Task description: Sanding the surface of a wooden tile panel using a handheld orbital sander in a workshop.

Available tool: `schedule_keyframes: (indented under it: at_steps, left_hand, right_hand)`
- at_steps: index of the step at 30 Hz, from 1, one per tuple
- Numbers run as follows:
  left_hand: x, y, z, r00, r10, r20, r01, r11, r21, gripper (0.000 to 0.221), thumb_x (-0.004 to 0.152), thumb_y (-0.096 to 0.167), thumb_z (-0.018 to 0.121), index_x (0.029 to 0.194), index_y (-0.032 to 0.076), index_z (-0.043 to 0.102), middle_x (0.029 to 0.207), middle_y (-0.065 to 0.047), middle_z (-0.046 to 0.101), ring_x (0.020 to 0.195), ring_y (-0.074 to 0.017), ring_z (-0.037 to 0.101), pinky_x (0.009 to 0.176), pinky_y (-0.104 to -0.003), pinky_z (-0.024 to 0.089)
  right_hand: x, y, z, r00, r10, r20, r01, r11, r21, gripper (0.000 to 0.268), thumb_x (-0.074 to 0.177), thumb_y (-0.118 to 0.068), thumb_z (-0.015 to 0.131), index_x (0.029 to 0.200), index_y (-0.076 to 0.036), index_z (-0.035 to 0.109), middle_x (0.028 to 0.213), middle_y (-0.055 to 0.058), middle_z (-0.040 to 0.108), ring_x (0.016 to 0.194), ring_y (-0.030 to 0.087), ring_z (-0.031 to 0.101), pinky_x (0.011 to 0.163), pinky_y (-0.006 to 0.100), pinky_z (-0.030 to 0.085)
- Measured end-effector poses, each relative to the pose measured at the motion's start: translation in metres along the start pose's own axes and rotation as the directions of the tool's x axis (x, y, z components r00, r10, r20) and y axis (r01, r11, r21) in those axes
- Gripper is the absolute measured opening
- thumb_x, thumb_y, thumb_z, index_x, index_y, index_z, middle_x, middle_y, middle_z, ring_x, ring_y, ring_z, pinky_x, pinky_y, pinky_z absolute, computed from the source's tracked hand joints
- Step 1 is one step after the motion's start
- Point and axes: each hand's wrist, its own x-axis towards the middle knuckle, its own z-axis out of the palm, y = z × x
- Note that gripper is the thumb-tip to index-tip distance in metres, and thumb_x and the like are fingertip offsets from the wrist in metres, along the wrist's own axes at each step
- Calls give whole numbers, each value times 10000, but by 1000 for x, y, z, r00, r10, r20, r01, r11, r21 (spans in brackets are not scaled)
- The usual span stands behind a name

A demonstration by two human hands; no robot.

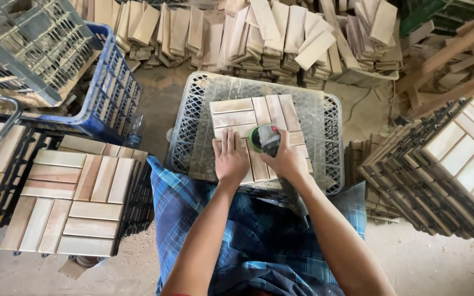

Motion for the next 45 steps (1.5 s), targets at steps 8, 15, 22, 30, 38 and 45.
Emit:
schedule_keyframes:
  at_steps: [8,15,22,30,38,45]
  left_hand:
    - [3,4,-6,997,-27,69,27,1000,6,643,945,339,475,1507,28,439,1602,-183,381,1535,-330,270,1228,-615,150]
    - [6,4,-12,977,-47,207,47,999,5,693,958,411,414,1539,34,391,1646,-177,307,1556,-334,214,1244,-612,101]
    - [9,7,-17,960,-65,273,54,997,46,758,948,491,402,1564,52,343,1674,-159,243,1566,-321,168,1252,-613,43]
    - [11,8,-34,931,-63,360,52,998,42,750,973,484,395,1578,53,291,1689,-160,189,1570,-324,137,1251,-608,58]
    - [11,9,-28,928,-67,366,57,998,39,750,973,471,359,1591,56,267,1695,-157,170,1576,-316,106,1252,-604,33]
    - [13,9,-29,934,-56,354,45,998,39,741,965,439,406,1583,49,283,1691,-167,173,1571,-327,115,1241,-613,53]
  right_hand:
    - [39,27,-36,987,106,-120,-99,993,62,809,804,-533,699,1407,-226,255,1079,296,697,1059,486,689,916,565,547]
    - [28,-20,-13,995,-70,-71,72,997,30,852,750,-540,699,1445,-241,308,1058,259,694,1057,456,696,912,540,571]
    - [68,12,-55,984,75,-160,-68,996,50,789,798,-516,725,1398,-242,292,1060,277,703,1033,480,698,888,554,560]
    - [62,-59,-16,994,-108,-33,111,990,85,756,806,-424,713,1426,-275,306,1172,240,680,1101,448,689,936,541,573]
    - [117,11,-48,994,60,-97,-53,996,74,739,815,-529,676,1409,-295,304,1071,269,706,1055,461,698,907,565,554]
    - [144,-12,-22,995,-13,-103,24,995,101,792,823,-487,674,1477,-349,251,1069,270,712,1082,474,686,927,571,525]
